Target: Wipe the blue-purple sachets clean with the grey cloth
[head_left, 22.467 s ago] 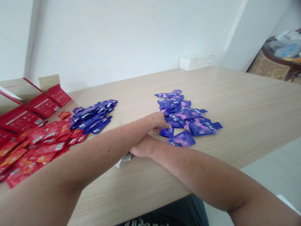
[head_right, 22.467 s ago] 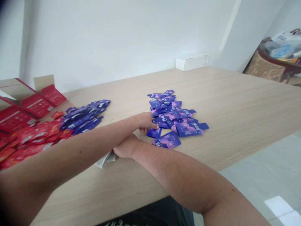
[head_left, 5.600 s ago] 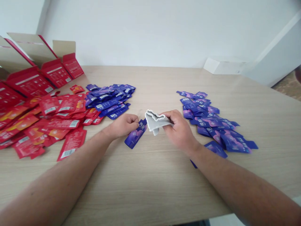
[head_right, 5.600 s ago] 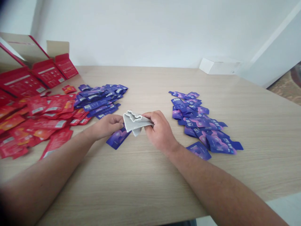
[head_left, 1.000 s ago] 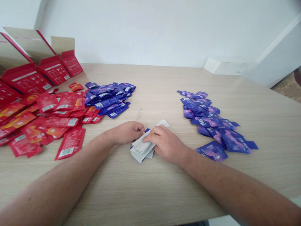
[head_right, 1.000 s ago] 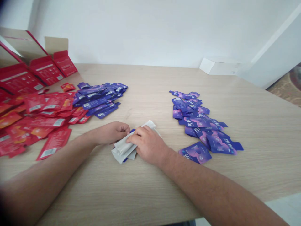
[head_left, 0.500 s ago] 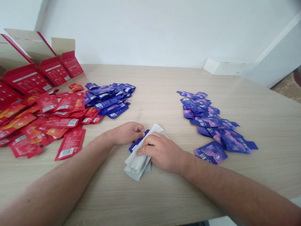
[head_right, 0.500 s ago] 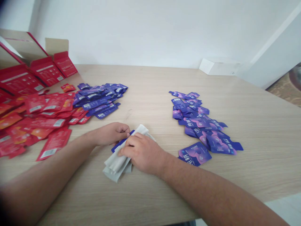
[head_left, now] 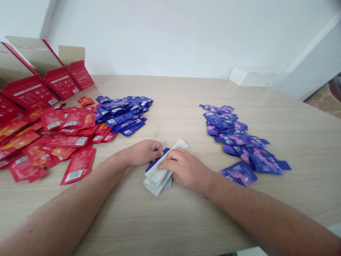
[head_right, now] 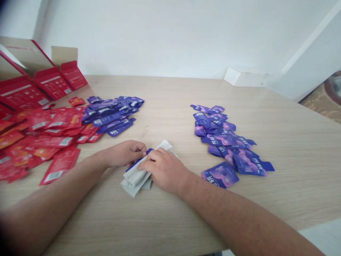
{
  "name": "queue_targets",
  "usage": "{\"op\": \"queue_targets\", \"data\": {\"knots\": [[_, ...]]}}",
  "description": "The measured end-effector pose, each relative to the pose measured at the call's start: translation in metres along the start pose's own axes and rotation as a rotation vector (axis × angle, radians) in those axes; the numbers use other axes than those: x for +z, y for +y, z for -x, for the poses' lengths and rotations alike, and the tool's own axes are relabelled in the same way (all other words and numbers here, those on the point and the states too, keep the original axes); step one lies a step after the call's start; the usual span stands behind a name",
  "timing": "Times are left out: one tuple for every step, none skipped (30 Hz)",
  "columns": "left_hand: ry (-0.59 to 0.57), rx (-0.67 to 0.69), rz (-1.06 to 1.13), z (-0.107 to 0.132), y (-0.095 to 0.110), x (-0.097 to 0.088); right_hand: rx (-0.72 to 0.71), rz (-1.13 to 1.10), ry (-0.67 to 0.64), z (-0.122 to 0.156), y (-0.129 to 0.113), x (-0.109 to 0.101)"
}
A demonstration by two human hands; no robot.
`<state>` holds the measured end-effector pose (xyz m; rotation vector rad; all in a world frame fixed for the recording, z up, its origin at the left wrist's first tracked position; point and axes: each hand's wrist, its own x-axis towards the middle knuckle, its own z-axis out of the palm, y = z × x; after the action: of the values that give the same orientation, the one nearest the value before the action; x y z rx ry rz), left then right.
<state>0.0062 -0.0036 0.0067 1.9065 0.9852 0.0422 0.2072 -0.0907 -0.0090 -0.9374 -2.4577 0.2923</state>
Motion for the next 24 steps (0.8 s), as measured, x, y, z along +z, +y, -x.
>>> {"op": "queue_targets", "data": {"knots": [[0.005,-0.007,-0.006,0.0,-0.0001,-0.0001,0.046,0.012,0.017,0.0,0.002,-0.0009],[0.011,-0.011,-0.01,0.0,-0.0001,-0.0001,0.08,0.021,0.033,0.0,0.0035,-0.0015],[0.015,-0.011,-0.01,0.0,0.0,-0.0001,0.095,0.026,0.04,0.0,0.004,-0.0016],[0.014,-0.009,-0.006,0.0,0.0002,-0.0002,0.088,0.023,0.037,0.0,0.0034,-0.0012],[0.009,-0.004,0.0,0.0001,0.0005,-0.0002,0.061,0.013,0.025,0.0,0.002,-0.0004],[0.003,0.001,0.006,0.0001,0.0009,-0.0003,0.02,-0.001,0.007,0.0001,0.0001,0.0005],[-0.002,0.005,0.011,0.0001,0.0013,-0.0005,-0.021,-0.014,-0.011,0.0001,-0.0016,0.0014],[-0.008,0.007,0.016,0.0001,0.0014,-0.0006,-0.051,-0.023,-0.025,0.0001,-0.0027,0.002],[-0.013,0.007,0.018,0.0,0.0014,-0.0007,-0.06,-0.025,-0.029,0.0001,-0.0029,0.0022],[-0.013,0.006,0.017,-0.0001,0.0012,-0.0008,-0.046,-0.019,-0.024,0.0,-0.0021,0.002],[-0.009,0.004,0.012,-0.0002,0.0008,-0.0008,-0.013,-0.007,-0.011,-0.0001,-0.0006,0.0014],[-0.005,0.001,0.006,-0.0004,0.0003,-0.0008,0.031,0.009,0.007,-0.0003,0.0012,0.0008],[0.001,-0.001,0.0,-0.0005,-0.0002,-0.0008,0.071,0.023,0.026,-0.0004,0.0027,0.0002],[0.005,-0.002,-0.005,-0.0006,-0.0007,-0.0007,0.096,0.032,0.039,-0.0005,0.0035,-0.0002],[0.006,-0.003,-0.007,-0.0006,-0.0009,-0.0007,0.101,0.031,0.042,-0.0006,0.0034,-0.0004],[0.003,-0.005,-0.005,-0.0006,-0.0011,-0.0007,0.083,0.023,0.034,-0.0005,0.0025,-0.0002],[-0.003,-0.004,0.0,-0.0006,-0.0011,-0.0007,0.048,0.012,0.018,-0.0005,0.001,0.0001],[-0.009,-0.002,0.006,-0.0006,-0.0011,-0.0007,0.007,0.0,-0.004,-0.0004,-0.0006,0.0004],[-0.013,0.0,0.013,-0.0005,-0.0011,-0.0007,-0.028,-0.009,-0.024,-0.0002,-0.0018,0.0006],[-0.015,0.001,0.016,-0.0005,-0.0012,-0.0007,-0.044,-0.014,-0.035,-0.0001,-0.0022,0.0006],[-0.013,0.002,0.015,-0.0006,-0.0013,-0.0006,-0.039,-0.012,-0.036,0.0,-0.0019,0.0003],[-0.008,0.003,0.011,-0.0006,-0.0015,-0.0005,-0.016,-0.005,-0.027,0.0,-0.0008,-0.0002],[-0.002,0.003,0.003,-0.0007,-0.0017,-0.0004,0.021,0.004,-0.01,0.0,0.0007,-0.0007],[0.004,0.003,-0.006,-0.0008,-0.0019,-0.0002,0.058,0.015,0.01,-0.0001,0.0021,-0.0012]]}}
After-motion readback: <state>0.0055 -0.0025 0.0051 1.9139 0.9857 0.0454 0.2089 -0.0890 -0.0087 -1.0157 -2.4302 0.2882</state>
